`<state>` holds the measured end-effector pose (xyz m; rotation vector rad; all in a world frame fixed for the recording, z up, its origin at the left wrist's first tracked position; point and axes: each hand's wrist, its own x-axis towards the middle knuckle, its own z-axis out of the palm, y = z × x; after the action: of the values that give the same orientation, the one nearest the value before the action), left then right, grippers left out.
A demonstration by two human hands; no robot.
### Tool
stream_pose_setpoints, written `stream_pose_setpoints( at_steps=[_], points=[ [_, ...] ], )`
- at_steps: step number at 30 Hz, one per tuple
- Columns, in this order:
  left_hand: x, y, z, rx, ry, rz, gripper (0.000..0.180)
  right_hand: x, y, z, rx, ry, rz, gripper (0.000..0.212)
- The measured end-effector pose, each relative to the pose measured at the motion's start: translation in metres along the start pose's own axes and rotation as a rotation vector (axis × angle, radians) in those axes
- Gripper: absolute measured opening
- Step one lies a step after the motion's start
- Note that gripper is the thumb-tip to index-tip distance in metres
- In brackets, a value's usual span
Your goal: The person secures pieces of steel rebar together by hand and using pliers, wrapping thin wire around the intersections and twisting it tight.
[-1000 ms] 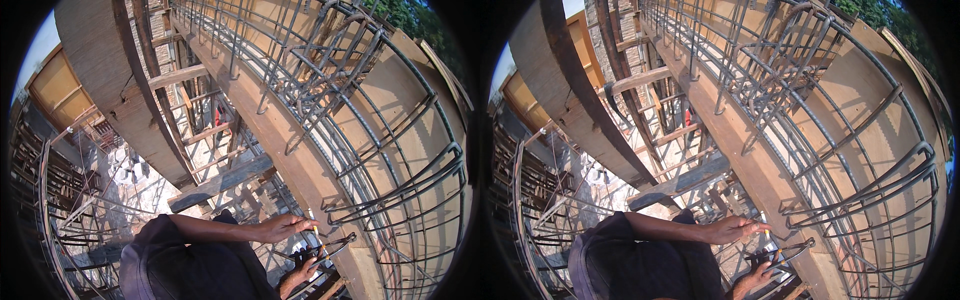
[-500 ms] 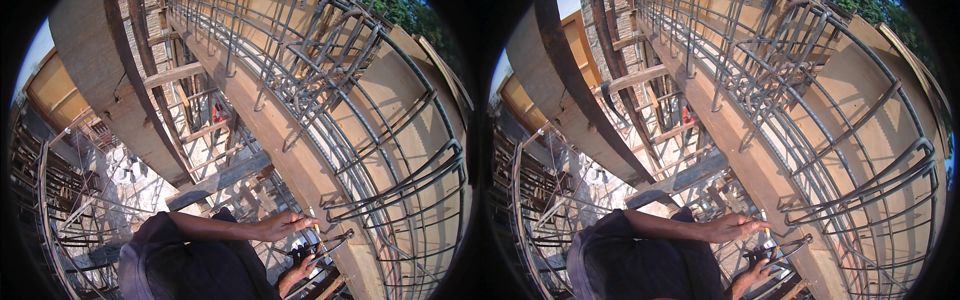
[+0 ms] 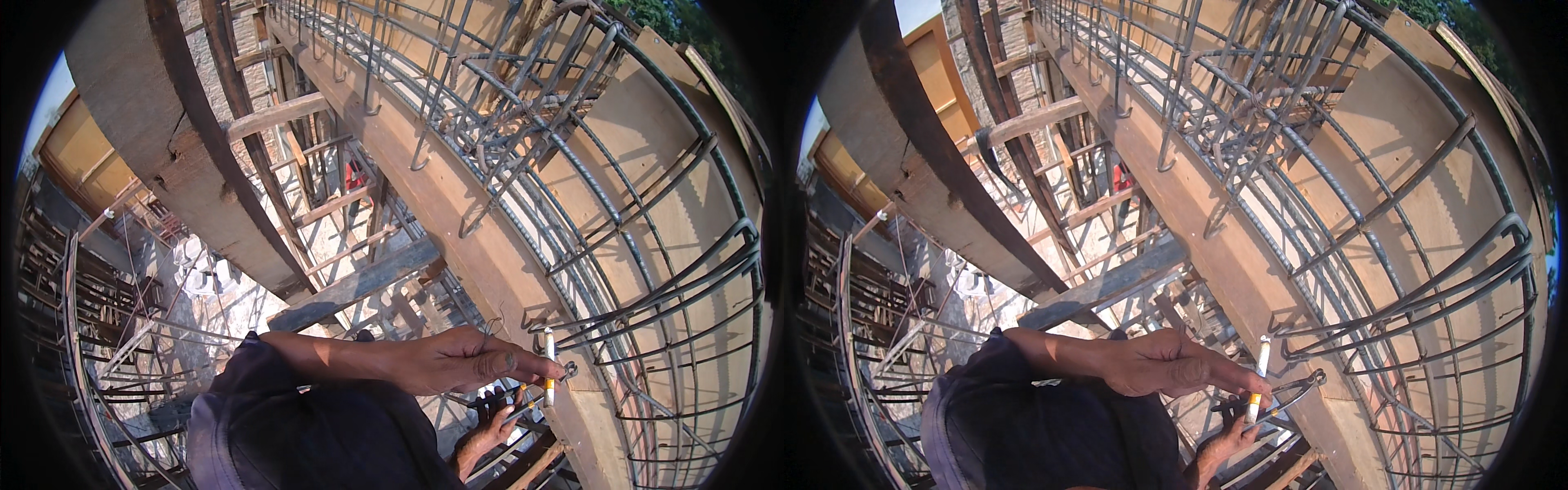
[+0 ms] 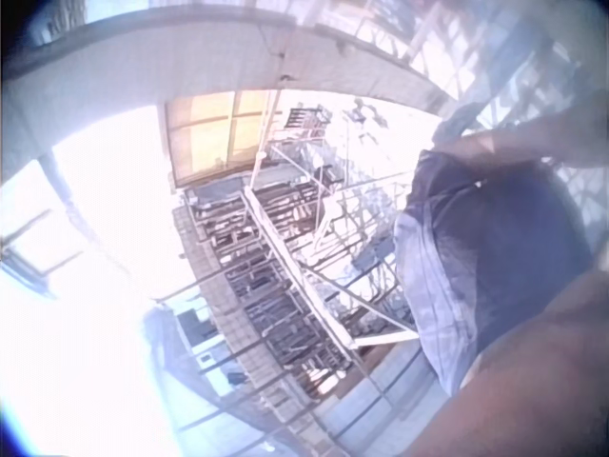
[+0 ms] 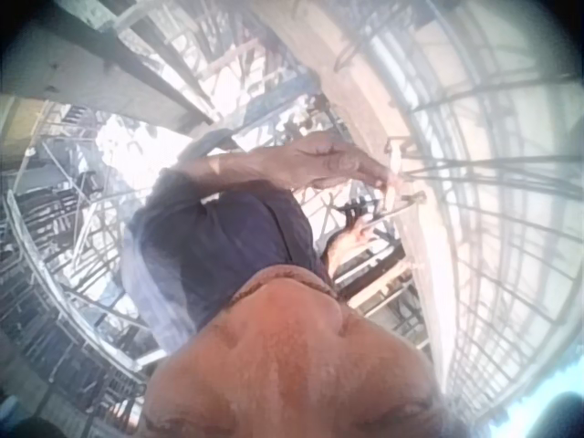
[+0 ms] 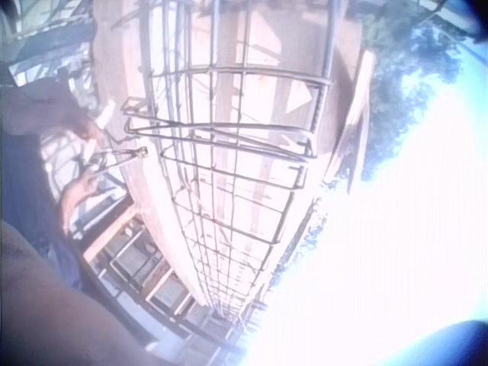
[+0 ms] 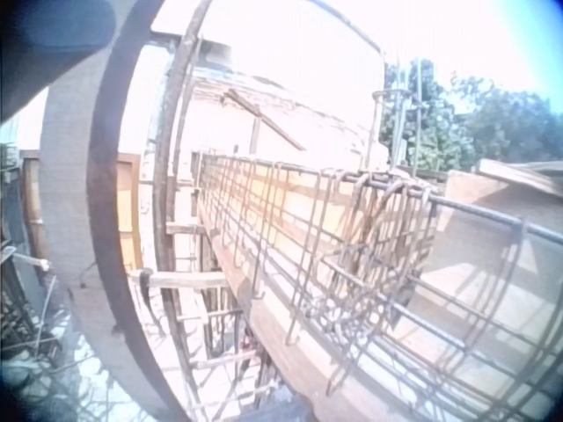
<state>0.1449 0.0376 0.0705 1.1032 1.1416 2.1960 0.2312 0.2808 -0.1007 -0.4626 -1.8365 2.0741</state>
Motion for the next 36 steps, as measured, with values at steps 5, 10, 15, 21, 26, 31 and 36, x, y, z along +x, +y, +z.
stream_pose_setpoints(
  at_steps=[5, 10, 15, 21, 26, 31, 36],
  points=[
    [-0.014, 0.017, 0.011, -0.215, -0.064, 0.077, 0.062, 0.008, 0.028, -0.020, 0.109, 0.004, 0.065, 0.061],
    [-0.016, 0.036, 0.016, -0.202, -0.102, 0.130, 0.073, -0.002, 0.005, 0.003, -0.040, 0.025, -0.022, 0.056],
    [-0.014, 0.018, 0.007, -0.313, -0.343, 0.347, 0.056, -0.003, 0.005, 0.008, 0.072, -0.011, 0.023, 0.059],
    [-0.014, 0.021, 0.007, -0.262, -0.356, 0.324, 0.060, -0.004, 0.003, 0.003, -0.014, -0.028, 0.031, 0.061],
    [-0.015, 0.032, 0.011, -0.289, -0.417, 0.265, 0.061, -0.006, 0.007, 0.002, -0.041, -0.017, 0.025, 0.062],
    [-0.016, 0.039, 0.004, -0.149, -0.276, 0.187, 0.063, -0.002, 0.024, -0.007, -0.045, 0.015, 0.027, 0.063],
    [-0.019, 0.031, -0.039, 0.164, 0.509, 0.044, 0.063, -0.008, 0.003, 0.014, -0.010, 0.023, 0.033, 0.064]
  ],
)
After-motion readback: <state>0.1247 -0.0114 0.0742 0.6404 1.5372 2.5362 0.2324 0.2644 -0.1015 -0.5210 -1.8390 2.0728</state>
